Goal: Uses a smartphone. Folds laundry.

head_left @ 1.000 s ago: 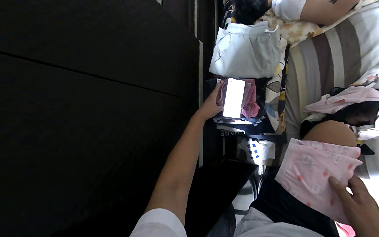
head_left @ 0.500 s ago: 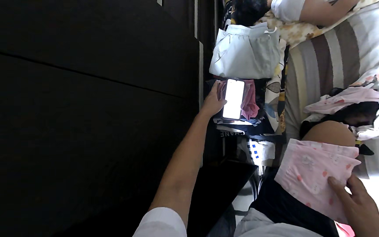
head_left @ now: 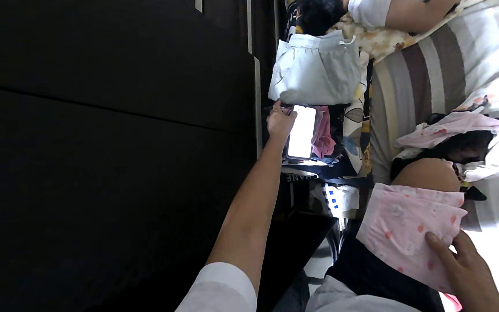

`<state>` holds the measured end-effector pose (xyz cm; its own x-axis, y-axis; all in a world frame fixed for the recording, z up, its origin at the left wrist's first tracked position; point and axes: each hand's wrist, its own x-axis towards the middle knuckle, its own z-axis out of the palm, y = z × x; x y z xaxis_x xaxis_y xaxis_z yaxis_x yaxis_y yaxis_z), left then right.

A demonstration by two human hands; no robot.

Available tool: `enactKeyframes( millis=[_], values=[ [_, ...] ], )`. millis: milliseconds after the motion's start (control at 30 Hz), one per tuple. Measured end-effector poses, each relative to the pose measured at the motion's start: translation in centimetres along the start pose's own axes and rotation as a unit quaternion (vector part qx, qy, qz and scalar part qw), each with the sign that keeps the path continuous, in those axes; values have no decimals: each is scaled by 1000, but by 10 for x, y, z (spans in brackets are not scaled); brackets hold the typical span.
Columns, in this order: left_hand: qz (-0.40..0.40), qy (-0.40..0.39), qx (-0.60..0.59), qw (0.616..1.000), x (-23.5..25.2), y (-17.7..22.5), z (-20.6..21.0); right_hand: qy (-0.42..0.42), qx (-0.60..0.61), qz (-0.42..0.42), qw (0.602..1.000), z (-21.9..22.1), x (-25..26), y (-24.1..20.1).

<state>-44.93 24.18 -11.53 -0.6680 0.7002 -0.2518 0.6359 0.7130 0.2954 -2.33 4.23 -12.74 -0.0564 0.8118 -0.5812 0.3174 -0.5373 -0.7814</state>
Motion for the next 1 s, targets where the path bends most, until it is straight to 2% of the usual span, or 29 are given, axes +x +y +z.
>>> enactKeyframes(
  millis=[1000],
  values=[
    [-30, 6, 67, 997, -6, 11, 10, 1, -11, -7, 1000, 0, 4, 5]
  ],
)
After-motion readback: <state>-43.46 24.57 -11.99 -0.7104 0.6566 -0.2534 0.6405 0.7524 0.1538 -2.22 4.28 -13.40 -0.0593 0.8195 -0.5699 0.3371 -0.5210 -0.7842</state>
